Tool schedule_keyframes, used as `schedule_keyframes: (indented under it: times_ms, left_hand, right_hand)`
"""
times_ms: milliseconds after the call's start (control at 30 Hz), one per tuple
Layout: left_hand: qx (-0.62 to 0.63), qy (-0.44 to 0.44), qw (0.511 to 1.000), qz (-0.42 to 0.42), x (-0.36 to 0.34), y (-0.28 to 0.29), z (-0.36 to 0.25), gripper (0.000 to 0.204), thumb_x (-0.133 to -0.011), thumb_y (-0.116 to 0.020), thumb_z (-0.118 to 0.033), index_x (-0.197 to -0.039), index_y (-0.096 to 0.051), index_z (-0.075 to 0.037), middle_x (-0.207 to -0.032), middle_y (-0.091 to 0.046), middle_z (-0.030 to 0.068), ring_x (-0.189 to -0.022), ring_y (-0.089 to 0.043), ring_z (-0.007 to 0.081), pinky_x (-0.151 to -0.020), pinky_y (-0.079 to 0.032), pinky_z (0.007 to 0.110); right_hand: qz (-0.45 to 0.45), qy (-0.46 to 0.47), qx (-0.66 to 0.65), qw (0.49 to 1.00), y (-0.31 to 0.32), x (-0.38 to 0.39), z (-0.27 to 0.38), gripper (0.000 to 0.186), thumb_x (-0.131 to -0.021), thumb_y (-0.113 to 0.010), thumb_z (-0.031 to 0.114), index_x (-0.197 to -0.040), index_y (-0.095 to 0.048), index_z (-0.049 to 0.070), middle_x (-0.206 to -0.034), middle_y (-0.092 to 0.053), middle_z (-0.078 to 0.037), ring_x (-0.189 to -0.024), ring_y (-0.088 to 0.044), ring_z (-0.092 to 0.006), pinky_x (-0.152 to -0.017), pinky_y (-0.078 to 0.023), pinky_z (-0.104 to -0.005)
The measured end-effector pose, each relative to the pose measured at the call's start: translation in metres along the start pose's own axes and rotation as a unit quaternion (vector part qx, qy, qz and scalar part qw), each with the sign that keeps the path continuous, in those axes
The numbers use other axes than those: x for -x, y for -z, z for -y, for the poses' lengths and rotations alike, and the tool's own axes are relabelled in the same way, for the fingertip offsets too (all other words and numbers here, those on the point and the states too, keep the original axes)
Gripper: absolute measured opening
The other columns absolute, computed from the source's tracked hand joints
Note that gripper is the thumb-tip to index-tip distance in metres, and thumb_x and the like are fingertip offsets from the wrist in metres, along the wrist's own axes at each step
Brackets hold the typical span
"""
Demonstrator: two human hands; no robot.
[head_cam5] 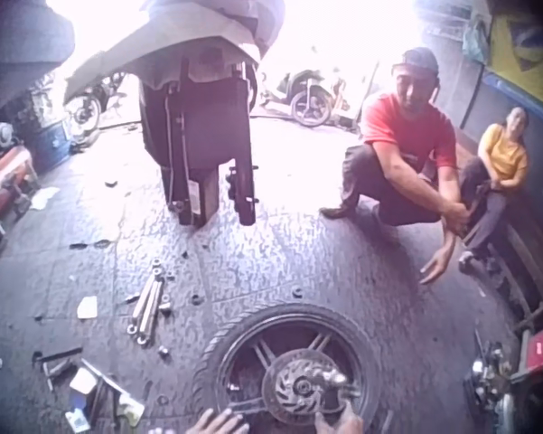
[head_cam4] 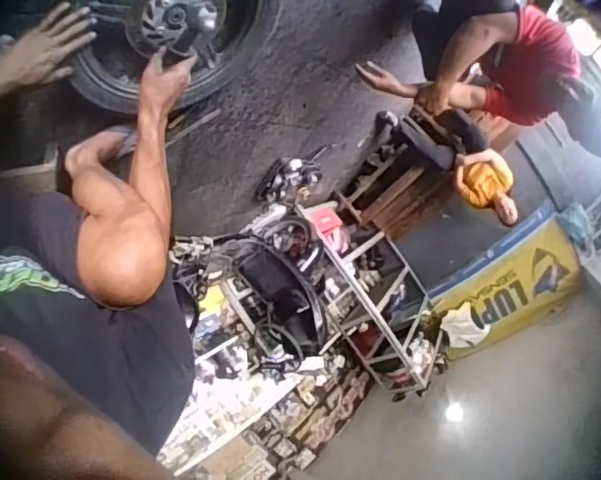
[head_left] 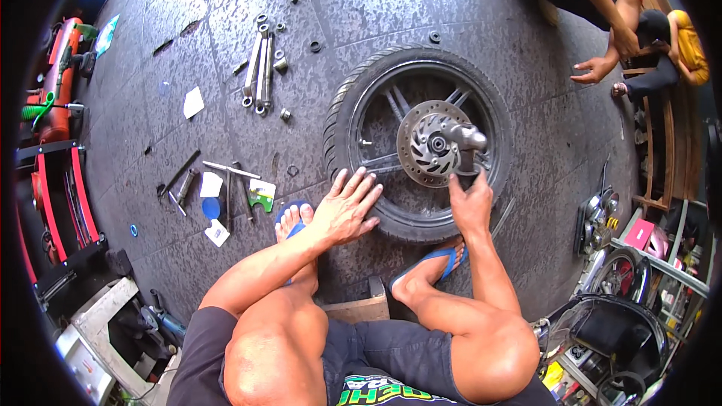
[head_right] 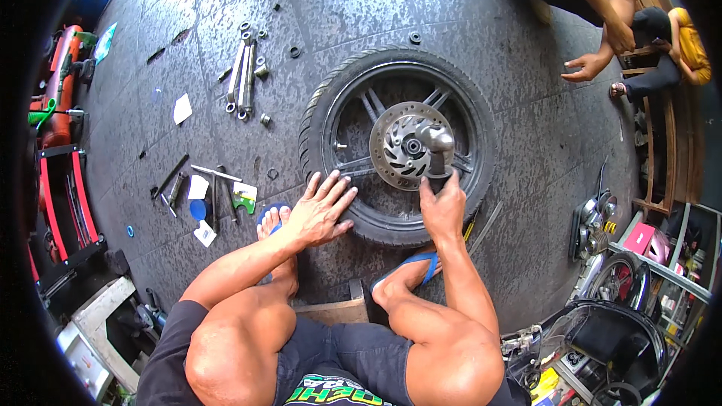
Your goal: The person applies grease to a motorcycle wheel bearing and hub by hand. They then use a hammer and a metal rod to seat a component into the wheel, turning the wheel over to repeat the process on the other side.
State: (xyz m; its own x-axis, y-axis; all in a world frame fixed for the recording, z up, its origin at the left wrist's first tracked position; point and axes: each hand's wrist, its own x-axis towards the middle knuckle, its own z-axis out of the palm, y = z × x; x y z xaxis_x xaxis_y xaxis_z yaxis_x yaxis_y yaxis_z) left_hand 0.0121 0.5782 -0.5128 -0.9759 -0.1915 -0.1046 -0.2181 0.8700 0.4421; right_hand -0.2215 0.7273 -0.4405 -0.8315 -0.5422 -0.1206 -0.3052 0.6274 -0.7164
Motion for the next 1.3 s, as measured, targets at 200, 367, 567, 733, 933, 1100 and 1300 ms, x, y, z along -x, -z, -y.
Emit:
schedule_keyframes:
  times_ms: [200, 367, 567, 733, 933, 1100, 1300]
  left_hand:
    - [-0.009, 0.0, 1.0, 0.013, -0.001, 0.002, -0.003, 0.072, -0.092, -0.058, -0.052, -0.149, -0.047, -0.009, -0.156, -0.042, 0.0147, -0.152, -0.024, 0.0333, -0.124, -0.008, 0.056]
    - [-0.01, 0.017, 0.999, 0.034, -0.003, 0.005, -0.004, 0.072, -0.092, -0.059, -0.051, -0.149, -0.047, -0.009, -0.157, -0.041, 0.0147, -0.152, -0.025, 0.0336, -0.124, -0.009, 0.055]
    - [-0.013, 0.01, 0.999, 0.029, -0.002, 0.002, -0.003, 0.073, -0.091, -0.06, -0.053, -0.149, -0.047, -0.009, -0.157, -0.041, 0.0142, -0.152, -0.024, 0.0342, -0.124, -0.009, 0.056]
    - [-0.009, 0.008, 1.0, 0.012, -0.001, 0.011, -0.008, 0.073, -0.091, -0.06, -0.053, -0.148, -0.048, -0.008, -0.156, -0.043, 0.0137, -0.152, -0.025, 0.0333, -0.124, -0.01, 0.055]
    - [0.272, 0.161, 0.916, -0.248, 0.016, 0.031, 0.011, 0.074, -0.088, -0.072, -0.024, -0.15, -0.039, 0.001, -0.145, -0.047, 0.0251, -0.132, -0.049, 0.0398, -0.109, -0.042, 0.046]
    - [0.15, 0.565, 0.696, -0.417, 0.083, 0.054, 0.131, 0.073, -0.089, -0.068, -0.03, -0.143, -0.04, 0.01, -0.119, -0.062, 0.0289, -0.106, -0.065, 0.0401, -0.093, -0.051, 0.046]
    - [0.112, 0.697, 0.649, -0.285, 0.158, 0.062, 0.205, 0.052, -0.084, -0.072, -0.036, -0.111, -0.063, 0.008, -0.107, -0.069, 0.0295, -0.102, -0.068, 0.0402, -0.088, -0.053, 0.046]
  right_hand:
    - [0.053, -0.014, 0.125, 0.991, 0.004, -0.007, 0.003, 0.035, -0.086, -0.071, 0.014, -0.112, -0.059, -0.006, -0.095, -0.069, -0.033, -0.096, -0.066, -0.0499, -0.081, -0.054, -0.0538]
    - [0.02, -0.018, 0.005, 1.0, 0.006, -0.008, 0.007, 0.035, -0.086, -0.07, 0.012, -0.112, -0.058, -0.007, -0.093, -0.07, -0.032, -0.096, -0.067, -0.0479, -0.077, -0.053, -0.0496]
    - [0.034, -0.009, 0.07, 0.997, -0.001, -0.008, 0.002, 0.042, -0.084, -0.072, 0.016, -0.117, -0.058, -0.007, -0.097, -0.069, -0.034, -0.099, -0.066, -0.0491, -0.085, -0.054, -0.052]
    - [0.018, -0.02, 0.042, 0.999, 0.001, -0.001, 0.002, 0.032, -0.085, -0.071, 0.013, -0.107, -0.058, -0.006, -0.088, -0.07, -0.031, -0.088, -0.068, -0.048, -0.074, -0.054, -0.0524]
    - [0.105, -0.055, 0.12, 0.986, 0.006, -0.004, -0.013, 0.039, -0.084, -0.071, 0.021, -0.107, -0.061, -0.008, -0.088, -0.07, -0.029, -0.081, -0.07, -0.0426, -0.075, -0.053, -0.0517]
    - [0.086, 0.009, 0.059, 0.994, -0.007, -0.001, -0.022, 0.036, -0.087, -0.068, 0.011, -0.118, -0.062, -0.007, -0.112, -0.072, -0.023, -0.105, -0.069, -0.0352, -0.092, -0.05, -0.0422]
    - [0.091, -0.019, -0.029, 0.995, 0.007, 0.005, -0.006, 0.036, -0.088, -0.07, 0.014, -0.117, -0.063, -0.006, -0.11, -0.072, -0.025, -0.104, -0.069, -0.0347, -0.093, -0.05, -0.0413]
